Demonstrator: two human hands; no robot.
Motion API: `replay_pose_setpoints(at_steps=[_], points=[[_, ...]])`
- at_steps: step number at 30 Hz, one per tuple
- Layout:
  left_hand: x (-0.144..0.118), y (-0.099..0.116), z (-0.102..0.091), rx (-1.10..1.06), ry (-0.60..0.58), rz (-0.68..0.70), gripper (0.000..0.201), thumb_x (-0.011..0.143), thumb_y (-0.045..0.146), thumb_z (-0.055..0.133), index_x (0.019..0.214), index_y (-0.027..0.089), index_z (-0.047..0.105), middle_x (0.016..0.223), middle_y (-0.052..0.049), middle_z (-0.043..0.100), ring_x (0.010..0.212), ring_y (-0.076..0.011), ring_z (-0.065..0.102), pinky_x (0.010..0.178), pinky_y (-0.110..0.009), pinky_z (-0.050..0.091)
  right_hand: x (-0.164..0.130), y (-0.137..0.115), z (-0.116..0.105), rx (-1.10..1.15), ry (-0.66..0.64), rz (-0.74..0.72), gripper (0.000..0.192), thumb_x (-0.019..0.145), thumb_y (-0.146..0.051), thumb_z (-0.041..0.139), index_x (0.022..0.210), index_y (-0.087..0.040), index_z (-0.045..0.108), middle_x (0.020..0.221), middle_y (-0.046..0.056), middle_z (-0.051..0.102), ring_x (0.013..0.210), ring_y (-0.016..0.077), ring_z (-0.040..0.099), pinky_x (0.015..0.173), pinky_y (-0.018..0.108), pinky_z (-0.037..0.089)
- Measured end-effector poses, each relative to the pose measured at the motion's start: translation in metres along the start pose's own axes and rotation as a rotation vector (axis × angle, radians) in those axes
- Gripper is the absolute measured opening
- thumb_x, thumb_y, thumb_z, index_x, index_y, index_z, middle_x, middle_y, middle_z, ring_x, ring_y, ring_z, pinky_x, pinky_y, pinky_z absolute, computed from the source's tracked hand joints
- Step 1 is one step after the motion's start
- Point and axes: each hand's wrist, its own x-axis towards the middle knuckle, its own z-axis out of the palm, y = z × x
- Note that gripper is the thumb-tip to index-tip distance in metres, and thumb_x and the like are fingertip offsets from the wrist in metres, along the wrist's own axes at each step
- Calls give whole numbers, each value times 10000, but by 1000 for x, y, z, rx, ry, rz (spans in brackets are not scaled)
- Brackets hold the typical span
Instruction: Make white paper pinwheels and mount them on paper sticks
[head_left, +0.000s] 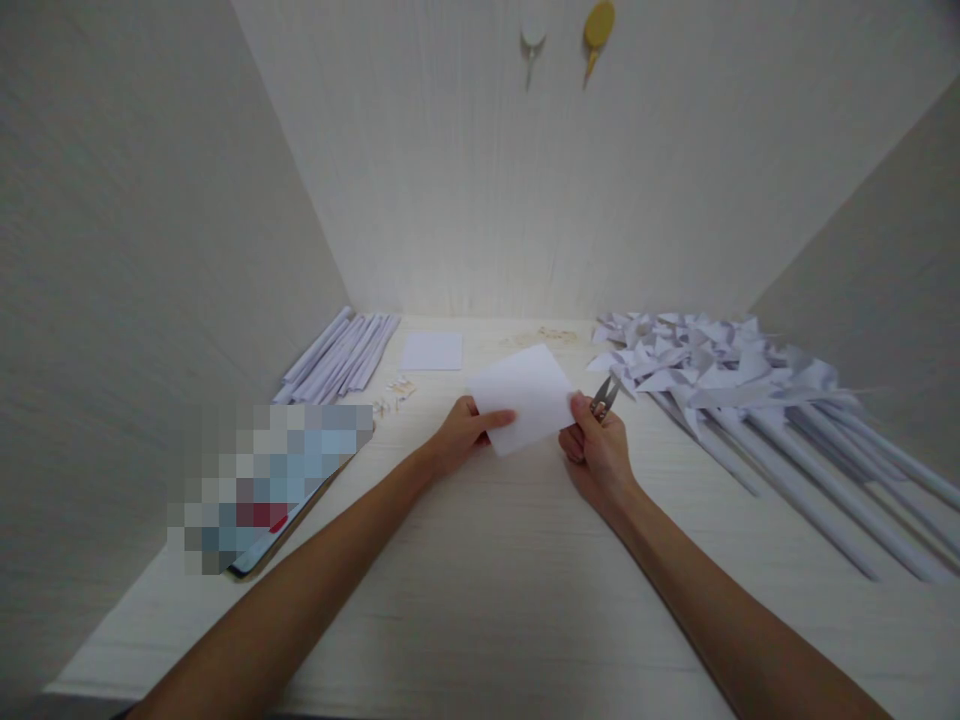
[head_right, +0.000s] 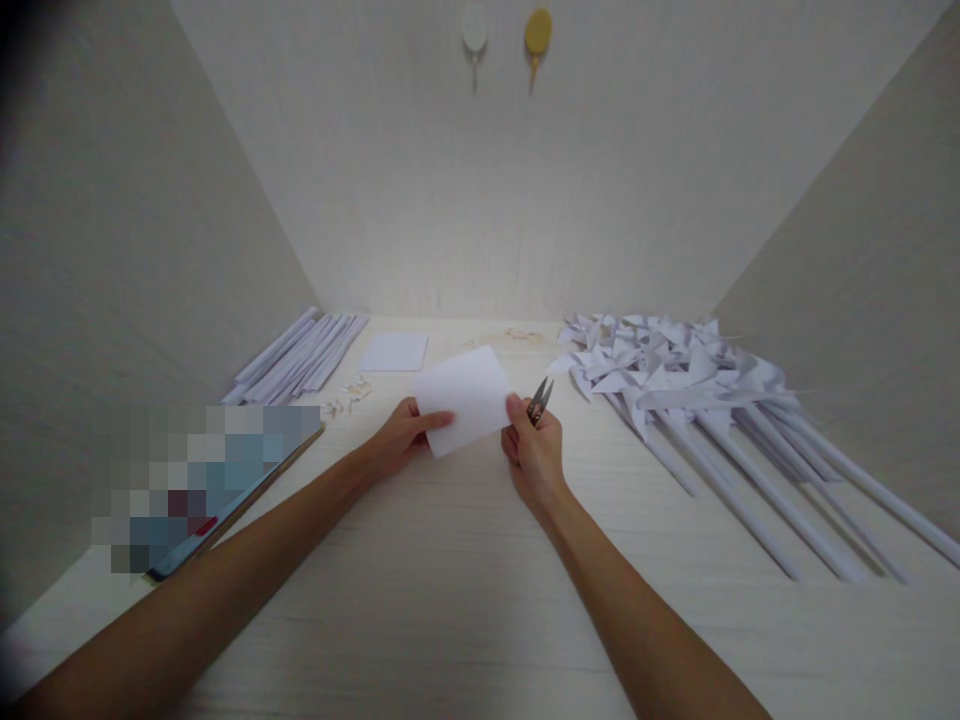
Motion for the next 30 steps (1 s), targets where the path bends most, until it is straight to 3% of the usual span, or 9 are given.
replay_pose_setpoints(at_steps=[3,7,9,12,14,18,22,25,30], points=[[8,-4,4,77,-52,25,331,421,325,771,635,125,616,561,-3,622,460,-77,520,424,-178,370,5,-1,-5,11,70,-37,483,516,-404,757,507,-189,325,350,-142,242,284,-3,173,271,148,141],[15,-9,7,200,-67,90,341,534,412,704,453,131,528,333,37,473,274,-30,340,304,-168,216,10,-3,-10,20,91,-52,456,580,-442,706,547,-195,325,387,-130,257,317,14,225,297,147,181],[15,-9,8,179,-35,123,344,563,407,690,439,138,517,310,34,462,267,-38,353,308,-172,245,10,-3,-9,34,60,-13,419,597,-464,683,584,-192,364,418,-119,290,351,21,298,331,138,246],[15,-7,10,79,42,138,302,570,370,699,479,118,560,396,-17,559,360,-83,498,400,-197,395,5,-1,-6,7,-17,75,384,605,-497,656,666,-201,419,476,-105,362,424,48,434,411,164,370],[15,-6,11,6,89,134,269,563,335,708,516,99,588,486,-51,618,466,-119,583,519,-233,477,1,2,-3,-62,-96,118,381,620,-528,630,733,-217,441,509,-105,386,388,47,415,366,165,336],[15,-1,14,-84,136,170,223,538,276,723,568,86,611,557,-51,648,557,-145,628,646,-277,513,-7,5,1,-160,-233,217,410,662,-591,553,800,-210,487,536,-104,378,312,4,218,296,138,103],[11,6,18,-88,186,198,186,559,254,703,572,87,620,553,-50,650,550,-145,625,619,-275,511,-10,5,2,-211,-283,279,442,652,-591,562,746,-160,539,549,-84,365,344,12,276,302,154,161],[5,11,20,3,189,198,206,612,275,661,537,86,628,557,-66,652,482,-110,583,490,-221,456,-10,5,1,-237,-298,262,407,657,-551,583,722,-150,558,557,-76,369,363,21,323,306,161,212],[0,15,21,73,209,231,191,610,274,661,556,92,641,579,-63,653,488,-106,563,418,-200,394,-12,6,0,-238,-381,318,396,681,-557,550,683,-162,524,497,-79,380,332,34,307,277,165,219]])
